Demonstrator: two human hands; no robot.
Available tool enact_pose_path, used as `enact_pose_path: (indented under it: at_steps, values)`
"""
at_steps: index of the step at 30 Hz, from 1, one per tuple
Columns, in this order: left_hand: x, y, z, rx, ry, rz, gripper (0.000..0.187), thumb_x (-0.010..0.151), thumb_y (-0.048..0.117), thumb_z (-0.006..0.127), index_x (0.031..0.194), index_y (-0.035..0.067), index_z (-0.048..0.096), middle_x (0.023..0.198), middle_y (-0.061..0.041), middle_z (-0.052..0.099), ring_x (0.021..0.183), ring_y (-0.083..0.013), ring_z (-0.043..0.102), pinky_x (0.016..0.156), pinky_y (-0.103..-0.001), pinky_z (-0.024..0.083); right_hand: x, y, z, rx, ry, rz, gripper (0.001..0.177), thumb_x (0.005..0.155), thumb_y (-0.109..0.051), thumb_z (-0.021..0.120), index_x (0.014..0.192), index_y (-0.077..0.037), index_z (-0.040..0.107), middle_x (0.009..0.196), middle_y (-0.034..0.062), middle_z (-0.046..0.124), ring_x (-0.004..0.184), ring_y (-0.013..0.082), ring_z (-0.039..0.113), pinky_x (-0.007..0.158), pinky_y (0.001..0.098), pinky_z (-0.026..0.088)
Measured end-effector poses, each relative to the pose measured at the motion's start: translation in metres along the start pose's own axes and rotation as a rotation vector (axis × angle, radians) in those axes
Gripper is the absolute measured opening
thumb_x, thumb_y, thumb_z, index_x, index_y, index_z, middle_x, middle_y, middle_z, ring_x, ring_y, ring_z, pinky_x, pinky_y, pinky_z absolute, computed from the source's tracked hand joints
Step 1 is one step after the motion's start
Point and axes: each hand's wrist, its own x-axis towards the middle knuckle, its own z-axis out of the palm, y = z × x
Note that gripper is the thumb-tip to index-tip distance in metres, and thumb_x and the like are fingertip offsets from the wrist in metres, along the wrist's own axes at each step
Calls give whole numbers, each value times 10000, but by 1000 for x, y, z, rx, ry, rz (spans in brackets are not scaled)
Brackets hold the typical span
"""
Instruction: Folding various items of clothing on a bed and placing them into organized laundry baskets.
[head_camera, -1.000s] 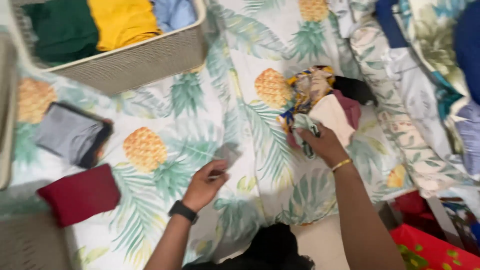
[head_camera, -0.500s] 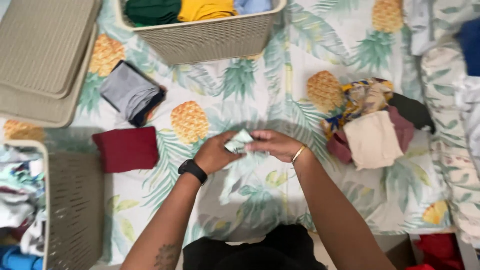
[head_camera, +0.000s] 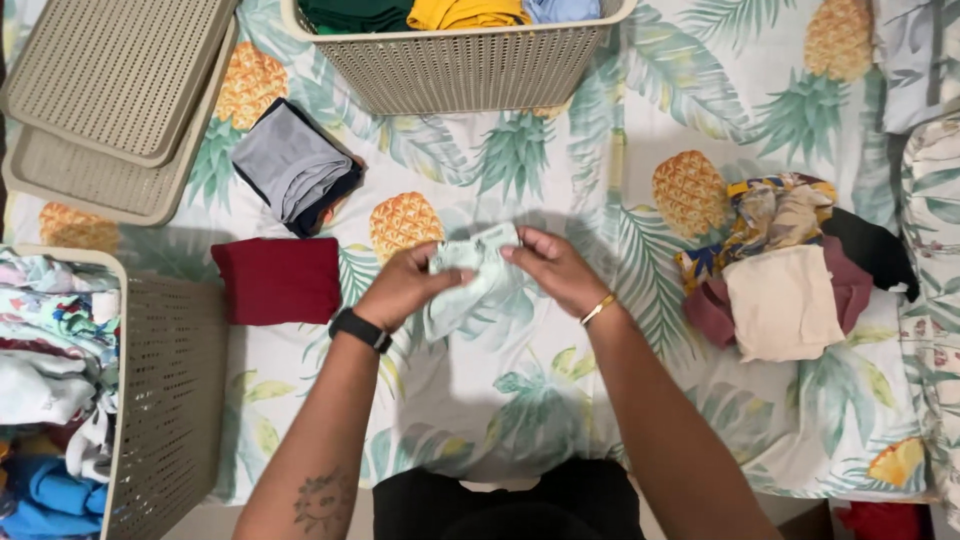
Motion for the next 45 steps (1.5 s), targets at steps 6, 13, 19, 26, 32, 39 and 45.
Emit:
enact_pose_path:
  at_steps: [6,13,19,26,32,39,45]
  values:
    - [27,22,-16,-54,92,17,282,869,136,799,1129,35,756,1017,7,767,888,-56,661,796,-241,523,10,-10,-6,-152,-135,148,394,886,-149,738,1261,-59,654,1141,-32,717,1026,67,639,917,256,520]
    - [56,44,-12,200,100,122,230,901,109,790,1109,16,764,988,3,742,863,-57,619,758,-239,504,21,40,-51,-303,73,126,290,992,-197,741,1195,7,708,1081,9,713,998,83,623,905,273,511]
    - [102,31,29,-88,-58,-7,293,876,135,758,1151,37,741,1031,17,768,908,-77,673,810,-243,529,-21,43,-66,-104,-8,84,382,888,-198,776,1228,-45,693,1120,-30,722,1028,65,650,924,261,532]
    - [237,18,90,189,-58,-30,322,912,216,792,1165,25,732,998,13,677,881,-74,550,780,-263,449,-40,89,-128,275,225,138,383,875,-105,756,1246,-71,669,1144,4,717,1059,109,656,956,302,509]
    - [354,77,154,9,-74,181,286,890,209,746,1140,70,740,1016,12,736,880,-86,631,792,-278,522,-30,58,-204,781,459,-190,358,916,-111,705,1257,-31,636,1210,71,716,1119,212,669,965,410,525]
    - [468,99,179,394,250,445,683,876,376,810,1370,-5,532,1190,-151,705,1089,-240,695,959,-338,544,59,54,-302,1008,738,-242,338,950,-289,715,1220,-106,626,1140,64,716,1028,231,673,920,432,514]
    - [348,-22,145,501,96,499,802,972,403,707,1548,-36,361,1559,-283,454,1439,-376,484,1161,-414,403,103,127,-348,926,907,-72,320,888,-343,716,1125,-137,659,1037,39,733,996,212,706,907,384,575]
